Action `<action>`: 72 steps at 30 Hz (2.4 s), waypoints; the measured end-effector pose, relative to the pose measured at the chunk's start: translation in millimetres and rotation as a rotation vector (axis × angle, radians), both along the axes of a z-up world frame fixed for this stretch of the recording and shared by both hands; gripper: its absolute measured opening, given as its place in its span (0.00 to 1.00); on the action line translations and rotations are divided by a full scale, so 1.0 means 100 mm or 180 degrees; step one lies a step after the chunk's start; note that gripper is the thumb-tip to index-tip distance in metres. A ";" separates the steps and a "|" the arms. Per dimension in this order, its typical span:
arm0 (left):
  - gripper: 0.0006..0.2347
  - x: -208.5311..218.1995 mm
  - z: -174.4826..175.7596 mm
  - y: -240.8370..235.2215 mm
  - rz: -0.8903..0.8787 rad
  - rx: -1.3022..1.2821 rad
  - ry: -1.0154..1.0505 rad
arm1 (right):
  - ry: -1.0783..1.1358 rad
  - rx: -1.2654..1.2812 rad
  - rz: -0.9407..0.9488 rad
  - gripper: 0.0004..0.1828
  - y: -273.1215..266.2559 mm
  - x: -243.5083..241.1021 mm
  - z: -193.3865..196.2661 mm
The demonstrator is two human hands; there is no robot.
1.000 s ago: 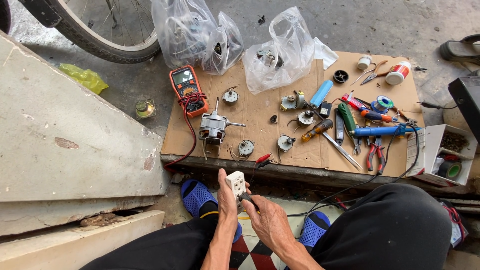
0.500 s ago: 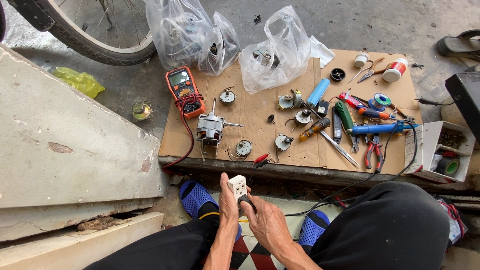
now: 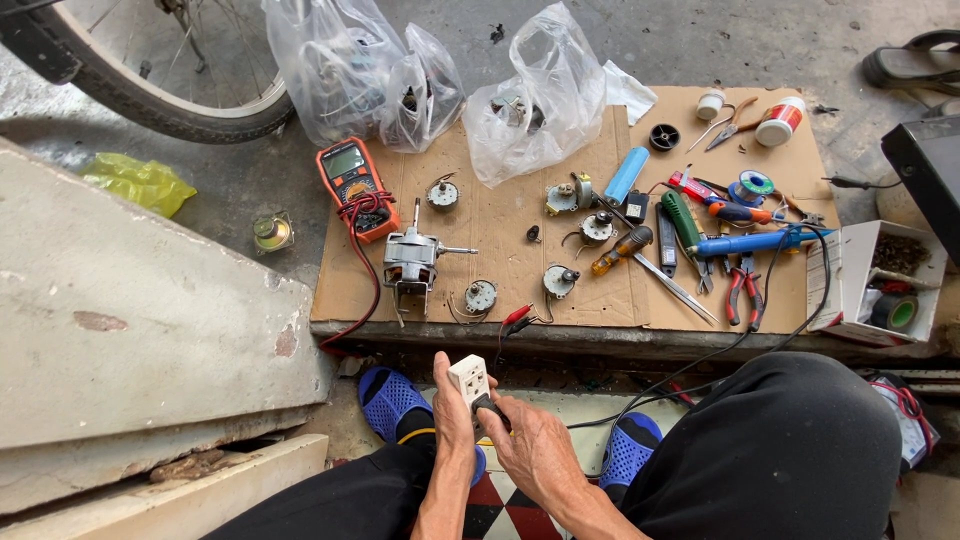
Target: The person sits on the floor and uses a multimeter to test small electrical motors and components on a cardboard workbench. They connect the multimeter probes to the motor terminals and a power strip, then handle a small cylindrical component.
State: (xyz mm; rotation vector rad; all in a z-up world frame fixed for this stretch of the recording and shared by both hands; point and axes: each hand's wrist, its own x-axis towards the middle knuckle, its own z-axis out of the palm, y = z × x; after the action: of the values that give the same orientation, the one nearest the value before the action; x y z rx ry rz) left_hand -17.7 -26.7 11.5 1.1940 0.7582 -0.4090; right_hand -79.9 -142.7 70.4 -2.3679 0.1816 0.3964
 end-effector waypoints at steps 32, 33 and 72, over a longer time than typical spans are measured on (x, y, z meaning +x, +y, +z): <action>0.42 0.04 0.10 0.09 0.0231 -0.0173 -0.0037 | -0.0194 0.0599 0.0008 0.24 -0.01 -0.02 0.12; 0.41 0.03 0.11 0.07 0.0140 -0.0176 -0.0147 | -0.0182 0.0591 -0.0005 0.24 -0.02 -0.02 0.11; 0.41 -0.08 -0.06 0.01 -0.0261 -0.0091 -0.0047 | 0.0190 0.0063 0.0046 0.22 -0.05 -0.07 -0.06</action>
State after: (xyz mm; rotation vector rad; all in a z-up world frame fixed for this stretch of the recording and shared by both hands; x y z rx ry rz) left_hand -25.6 -25.9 5.5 1.2028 0.6901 -0.4767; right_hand -87.3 -147.7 64.7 -2.3405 0.1875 0.4741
